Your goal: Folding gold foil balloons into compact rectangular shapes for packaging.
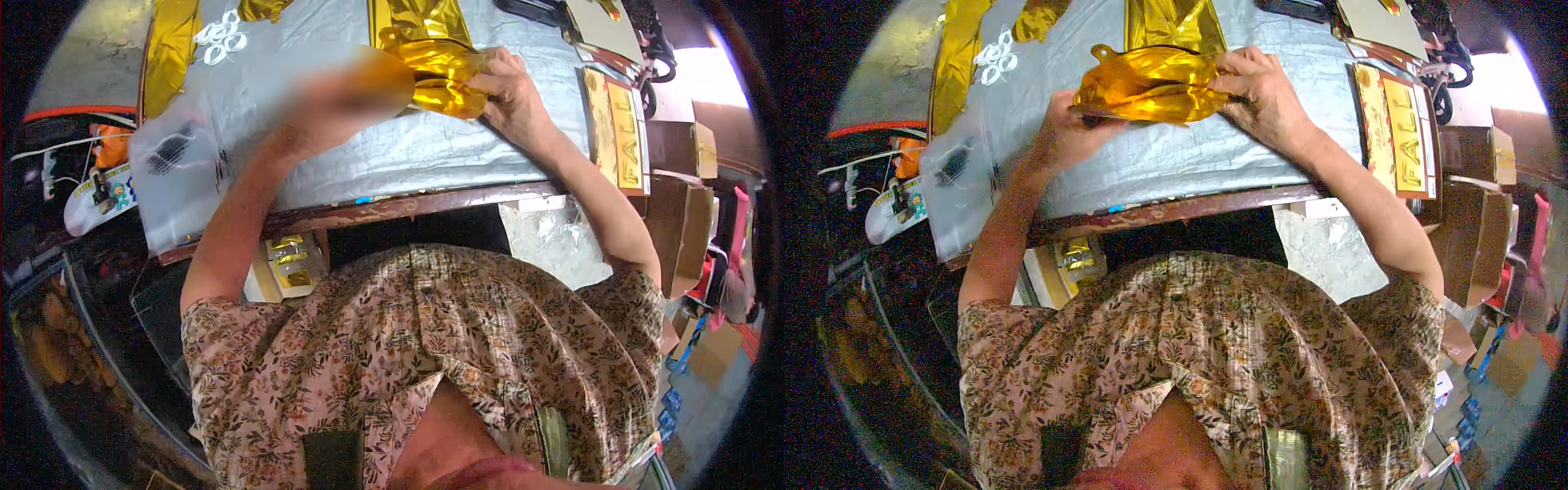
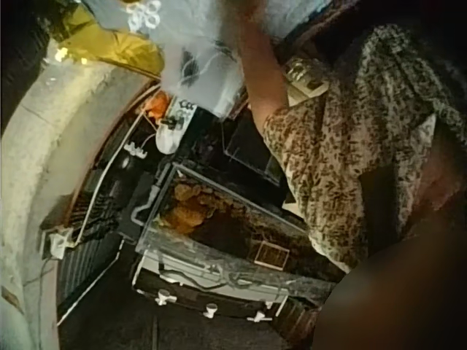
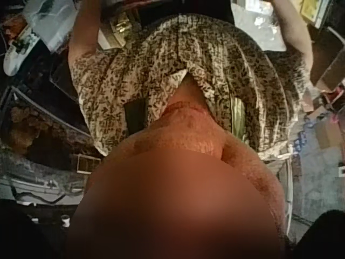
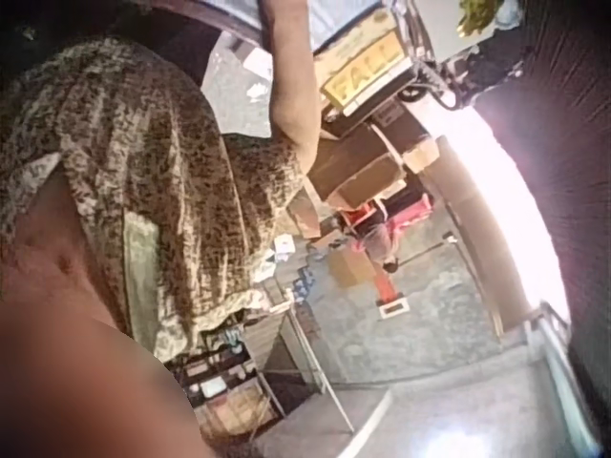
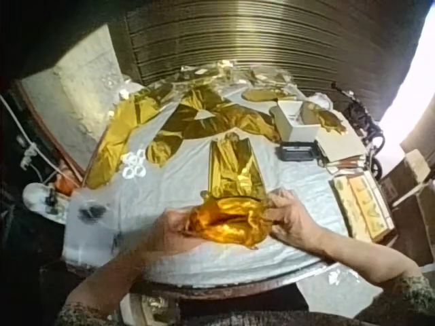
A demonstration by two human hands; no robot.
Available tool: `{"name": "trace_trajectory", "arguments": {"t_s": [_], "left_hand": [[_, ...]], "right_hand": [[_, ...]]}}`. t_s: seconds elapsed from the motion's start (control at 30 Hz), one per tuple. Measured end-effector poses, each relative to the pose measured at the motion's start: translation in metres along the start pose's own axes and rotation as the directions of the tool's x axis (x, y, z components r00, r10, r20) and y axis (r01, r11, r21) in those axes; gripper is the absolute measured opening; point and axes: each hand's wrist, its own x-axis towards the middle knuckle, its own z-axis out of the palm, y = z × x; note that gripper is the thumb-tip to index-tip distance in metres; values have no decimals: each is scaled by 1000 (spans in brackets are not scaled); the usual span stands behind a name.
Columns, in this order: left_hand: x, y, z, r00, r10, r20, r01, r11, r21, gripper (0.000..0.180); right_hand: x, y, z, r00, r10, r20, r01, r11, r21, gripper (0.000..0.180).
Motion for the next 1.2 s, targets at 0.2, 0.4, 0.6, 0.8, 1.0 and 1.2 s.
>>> {"name": "trace_trajectory", "arguments": {"t_s": [0.2,0.4,0.6,0.8,1.0,1.2], "left_hand": [[5,15,-2,998,38,-49,-30,989,142,28],[3,17,4,990,-98,-100,113,983,147,21],[2,16,11,977,-147,-156,177,964,199,19],[4,25,13,958,-146,-245,182,974,132,22],[1,23,16,958,-163,-236,207,962,179,22],[-2,17,17,964,20,-265,46,970,241,21]], "right_hand": [[5,-6,-1,997,72,12,-72,995,75,18],[7,-7,3,983,181,-23,-176,974,143,13],[14,-8,13,921,387,54,-382,861,335,18],[16,2,20,940,342,5,-319,870,376,18],[17,-10,6,947,319,45,-315,887,337,23],[9,-12,4,983,186,3,-185,976,115,30]]}}
